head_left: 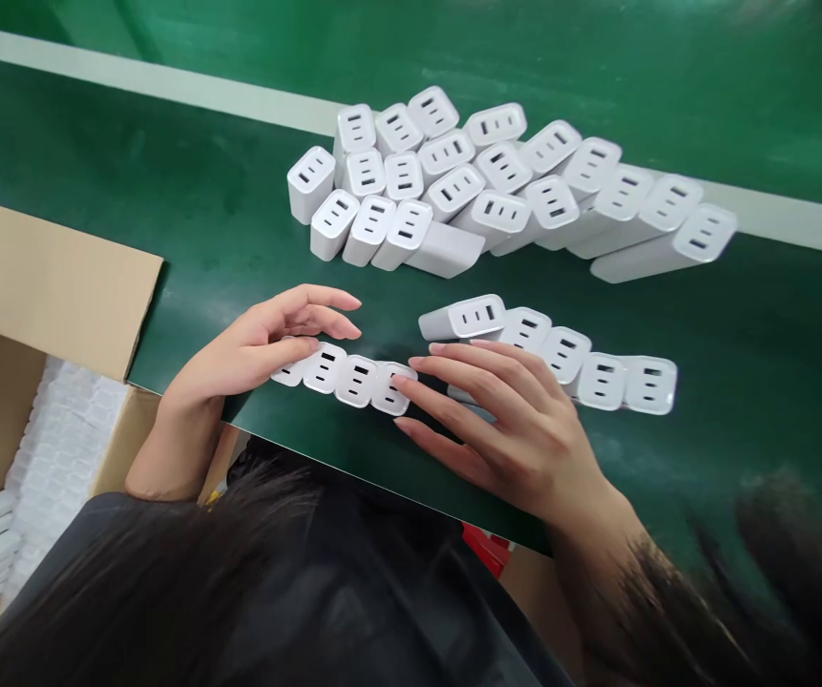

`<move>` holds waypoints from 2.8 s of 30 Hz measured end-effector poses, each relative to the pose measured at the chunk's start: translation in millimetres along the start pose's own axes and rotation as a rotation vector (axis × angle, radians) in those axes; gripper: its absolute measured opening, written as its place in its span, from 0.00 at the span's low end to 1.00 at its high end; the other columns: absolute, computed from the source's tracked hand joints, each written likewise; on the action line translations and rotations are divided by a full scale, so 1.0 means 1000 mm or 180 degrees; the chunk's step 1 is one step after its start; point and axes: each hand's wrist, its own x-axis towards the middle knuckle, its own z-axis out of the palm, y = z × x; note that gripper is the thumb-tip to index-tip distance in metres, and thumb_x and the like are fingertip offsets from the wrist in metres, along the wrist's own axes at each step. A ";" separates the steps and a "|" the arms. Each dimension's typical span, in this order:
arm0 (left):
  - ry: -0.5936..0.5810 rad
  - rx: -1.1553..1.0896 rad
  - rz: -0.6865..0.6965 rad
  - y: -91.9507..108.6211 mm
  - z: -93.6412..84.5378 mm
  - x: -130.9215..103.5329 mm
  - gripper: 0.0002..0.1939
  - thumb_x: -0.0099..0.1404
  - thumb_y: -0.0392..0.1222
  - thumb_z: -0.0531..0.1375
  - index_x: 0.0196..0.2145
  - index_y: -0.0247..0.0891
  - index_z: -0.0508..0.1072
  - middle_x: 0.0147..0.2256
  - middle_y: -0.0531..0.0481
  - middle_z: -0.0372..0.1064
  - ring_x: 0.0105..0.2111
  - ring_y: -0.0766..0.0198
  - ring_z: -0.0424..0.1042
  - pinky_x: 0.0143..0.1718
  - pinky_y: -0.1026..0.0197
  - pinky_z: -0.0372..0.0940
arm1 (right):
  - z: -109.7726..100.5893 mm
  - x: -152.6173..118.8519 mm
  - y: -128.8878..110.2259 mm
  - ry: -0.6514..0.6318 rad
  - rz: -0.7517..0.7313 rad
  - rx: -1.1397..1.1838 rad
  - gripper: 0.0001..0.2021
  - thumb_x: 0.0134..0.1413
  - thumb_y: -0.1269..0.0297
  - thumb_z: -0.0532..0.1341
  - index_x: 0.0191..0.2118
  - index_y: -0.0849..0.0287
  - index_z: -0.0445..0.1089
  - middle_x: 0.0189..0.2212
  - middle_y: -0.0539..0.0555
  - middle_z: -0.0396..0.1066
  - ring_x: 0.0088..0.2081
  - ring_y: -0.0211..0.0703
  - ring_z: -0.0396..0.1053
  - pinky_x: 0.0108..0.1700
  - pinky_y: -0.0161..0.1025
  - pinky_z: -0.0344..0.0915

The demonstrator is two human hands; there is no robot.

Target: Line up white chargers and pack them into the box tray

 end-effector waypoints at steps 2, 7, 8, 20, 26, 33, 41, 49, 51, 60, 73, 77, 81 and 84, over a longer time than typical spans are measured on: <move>-0.0036 0.0000 -0.0110 0.000 0.001 0.000 0.21 0.66 0.38 0.58 0.56 0.38 0.68 0.49 0.44 0.75 0.47 0.58 0.73 0.42 0.61 0.66 | 0.000 0.000 0.000 -0.0004 0.0023 0.0026 0.15 0.60 0.64 0.65 0.52 0.56 0.71 0.46 0.57 0.75 0.51 0.50 0.71 0.54 0.48 0.68; -0.0001 0.0159 -0.0183 0.000 0.001 0.000 0.21 0.66 0.39 0.58 0.56 0.39 0.69 0.49 0.44 0.75 0.46 0.58 0.73 0.41 0.61 0.66 | 0.000 0.001 -0.002 -0.0002 -0.0052 -0.0069 0.14 0.61 0.63 0.64 0.51 0.55 0.70 0.45 0.56 0.75 0.50 0.50 0.72 0.53 0.49 0.69; 0.0009 0.0194 -0.0183 0.000 0.000 0.000 0.21 0.65 0.39 0.58 0.56 0.39 0.69 0.49 0.44 0.75 0.46 0.58 0.73 0.41 0.61 0.66 | 0.000 0.001 -0.002 -0.0001 -0.0068 -0.0090 0.13 0.61 0.63 0.64 0.50 0.56 0.71 0.45 0.56 0.75 0.50 0.49 0.72 0.54 0.48 0.69; -0.0016 0.0759 0.0009 0.001 0.003 0.000 0.17 0.69 0.46 0.59 0.54 0.41 0.73 0.53 0.44 0.72 0.49 0.58 0.73 0.48 0.61 0.69 | 0.006 -0.001 -0.010 -0.0056 -0.0128 0.0123 0.13 0.63 0.67 0.61 0.53 0.57 0.70 0.51 0.56 0.74 0.55 0.47 0.69 0.58 0.49 0.65; -0.0003 0.1063 0.0077 0.001 0.004 0.000 0.17 0.70 0.48 0.59 0.53 0.42 0.73 0.52 0.45 0.73 0.50 0.58 0.73 0.47 0.62 0.69 | 0.010 -0.002 -0.011 0.0121 -0.0128 0.0147 0.12 0.62 0.70 0.62 0.51 0.58 0.71 0.50 0.57 0.75 0.53 0.47 0.71 0.56 0.48 0.68; 0.0097 0.1323 0.0201 0.001 0.005 -0.001 0.19 0.69 0.52 0.58 0.53 0.42 0.74 0.51 0.45 0.74 0.49 0.57 0.74 0.47 0.60 0.71 | 0.011 -0.001 -0.012 0.0197 -0.0210 0.0229 0.08 0.63 0.71 0.60 0.47 0.56 0.72 0.51 0.56 0.74 0.53 0.46 0.70 0.55 0.47 0.68; 0.0693 0.1630 0.0886 -0.006 0.007 -0.002 0.13 0.68 0.47 0.61 0.48 0.45 0.75 0.45 0.50 0.77 0.46 0.59 0.75 0.49 0.58 0.70 | -0.006 -0.006 0.022 -0.0036 0.0865 -0.0110 0.21 0.64 0.54 0.60 0.59 0.56 0.66 0.61 0.62 0.64 0.63 0.56 0.60 0.62 0.57 0.60; 0.0648 0.2342 0.0648 0.020 0.019 0.009 0.19 0.68 0.55 0.57 0.52 0.46 0.72 0.51 0.47 0.73 0.45 0.55 0.74 0.37 0.60 0.71 | -0.027 -0.010 0.036 -0.0299 0.1153 0.0134 0.36 0.57 0.43 0.63 0.67 0.52 0.57 0.66 0.61 0.57 0.65 0.57 0.57 0.63 0.58 0.58; 0.0555 0.2855 0.0625 0.031 0.031 0.020 0.22 0.68 0.56 0.56 0.55 0.46 0.70 0.53 0.47 0.72 0.44 0.55 0.74 0.34 0.59 0.70 | -0.030 -0.009 0.035 -0.0514 0.1141 -0.0017 0.37 0.57 0.43 0.63 0.68 0.52 0.56 0.67 0.62 0.54 0.66 0.58 0.54 0.65 0.61 0.54; -0.0179 0.4341 0.0609 0.051 0.074 0.087 0.22 0.71 0.49 0.51 0.58 0.36 0.66 0.48 0.40 0.74 0.47 0.47 0.74 0.42 0.53 0.68 | -0.057 -0.041 0.044 -0.0790 0.1532 0.0025 0.42 0.54 0.41 0.64 0.69 0.51 0.52 0.67 0.62 0.56 0.67 0.57 0.54 0.67 0.62 0.52; -0.0136 0.4774 0.0664 0.053 0.101 0.072 0.48 0.61 0.69 0.59 0.66 0.32 0.53 0.63 0.29 0.56 0.61 0.42 0.62 0.47 0.53 0.69 | -0.058 -0.078 0.044 -0.0506 0.1871 0.0186 0.41 0.57 0.48 0.65 0.70 0.46 0.47 0.67 0.57 0.53 0.66 0.54 0.54 0.62 0.56 0.63; -0.0410 0.4794 0.0595 0.047 0.120 0.085 0.52 0.60 0.69 0.59 0.68 0.32 0.49 0.67 0.28 0.49 0.63 0.40 0.59 0.51 0.50 0.68 | -0.045 -0.067 0.050 -0.0512 0.1606 -0.0363 0.39 0.57 0.47 0.64 0.69 0.54 0.52 0.63 0.63 0.60 0.60 0.56 0.61 0.57 0.54 0.67; -0.0569 0.4740 0.0644 0.042 0.125 0.095 0.44 0.64 0.62 0.59 0.67 0.30 0.52 0.63 0.28 0.56 0.59 0.42 0.65 0.48 0.51 0.69 | -0.028 -0.055 0.054 -0.0714 0.1469 -0.0742 0.31 0.64 0.46 0.56 0.65 0.61 0.60 0.51 0.64 0.71 0.48 0.53 0.69 0.48 0.47 0.67; -0.0564 0.4751 0.0593 0.041 0.121 0.096 0.44 0.65 0.62 0.58 0.67 0.30 0.52 0.65 0.27 0.52 0.60 0.41 0.64 0.50 0.49 0.68 | -0.025 -0.058 0.059 -0.0530 0.1654 -0.0575 0.29 0.65 0.46 0.55 0.62 0.61 0.64 0.45 0.62 0.74 0.46 0.51 0.71 0.47 0.45 0.65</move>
